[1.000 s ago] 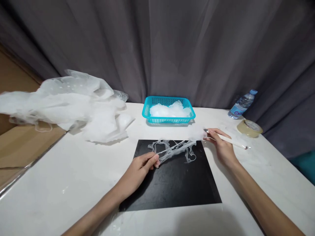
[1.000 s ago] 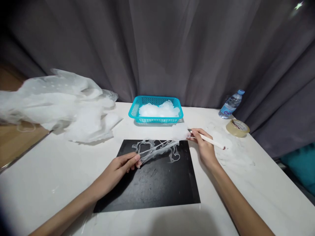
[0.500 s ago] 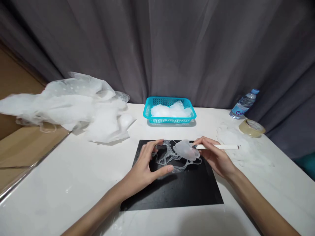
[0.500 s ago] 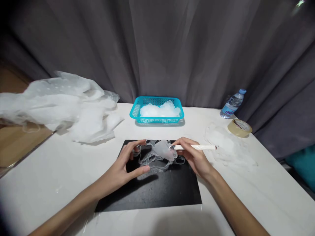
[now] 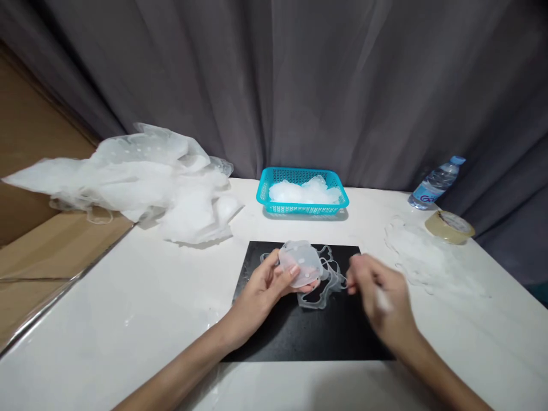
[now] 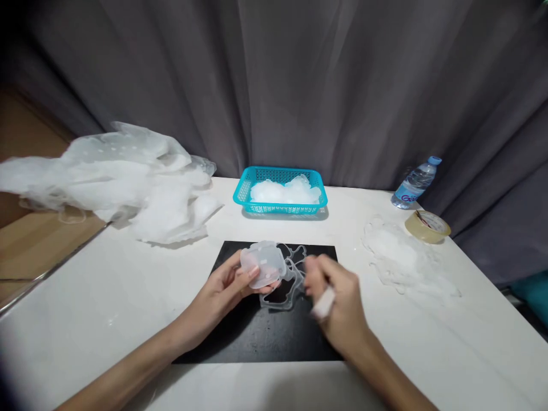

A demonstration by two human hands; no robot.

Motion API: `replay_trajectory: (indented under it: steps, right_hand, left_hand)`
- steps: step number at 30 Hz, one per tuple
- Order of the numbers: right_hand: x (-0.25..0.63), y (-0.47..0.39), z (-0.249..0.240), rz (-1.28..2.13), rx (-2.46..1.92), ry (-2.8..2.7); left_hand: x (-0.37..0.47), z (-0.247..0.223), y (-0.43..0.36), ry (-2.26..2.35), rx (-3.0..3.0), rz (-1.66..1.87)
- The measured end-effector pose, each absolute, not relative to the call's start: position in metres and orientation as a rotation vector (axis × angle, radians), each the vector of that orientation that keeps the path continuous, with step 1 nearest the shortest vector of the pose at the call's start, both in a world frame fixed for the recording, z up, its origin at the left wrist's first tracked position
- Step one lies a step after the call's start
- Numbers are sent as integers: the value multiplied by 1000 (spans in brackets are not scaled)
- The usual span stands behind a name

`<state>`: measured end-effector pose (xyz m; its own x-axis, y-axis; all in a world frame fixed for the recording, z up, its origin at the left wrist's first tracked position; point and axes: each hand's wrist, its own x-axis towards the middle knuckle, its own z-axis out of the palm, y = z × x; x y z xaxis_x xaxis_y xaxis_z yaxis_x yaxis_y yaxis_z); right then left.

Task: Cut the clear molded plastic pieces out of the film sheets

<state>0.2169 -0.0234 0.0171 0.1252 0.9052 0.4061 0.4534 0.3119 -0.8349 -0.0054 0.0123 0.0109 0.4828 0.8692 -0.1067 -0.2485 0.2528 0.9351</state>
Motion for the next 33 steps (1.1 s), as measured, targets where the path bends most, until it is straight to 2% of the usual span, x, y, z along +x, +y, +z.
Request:
replay_trajectory:
  steps: [3, 9, 22, 33]
  right_hand:
    - [198, -31, 9, 422, -1354, -1727]
    - [195, -29, 1, 423, -1308, -1763]
    - [194, -28, 6, 103, -1144, -2070]
    - [200, -27, 8, 261, -1096, -2037]
  left_hand:
    - [-3, 15, 7, 716, 984, 886]
    - [-5, 15, 7, 728, 986, 919]
    - [-4, 4, 9, 879, 1014, 833]
    - [-9, 10, 7, 988, 1168, 788]
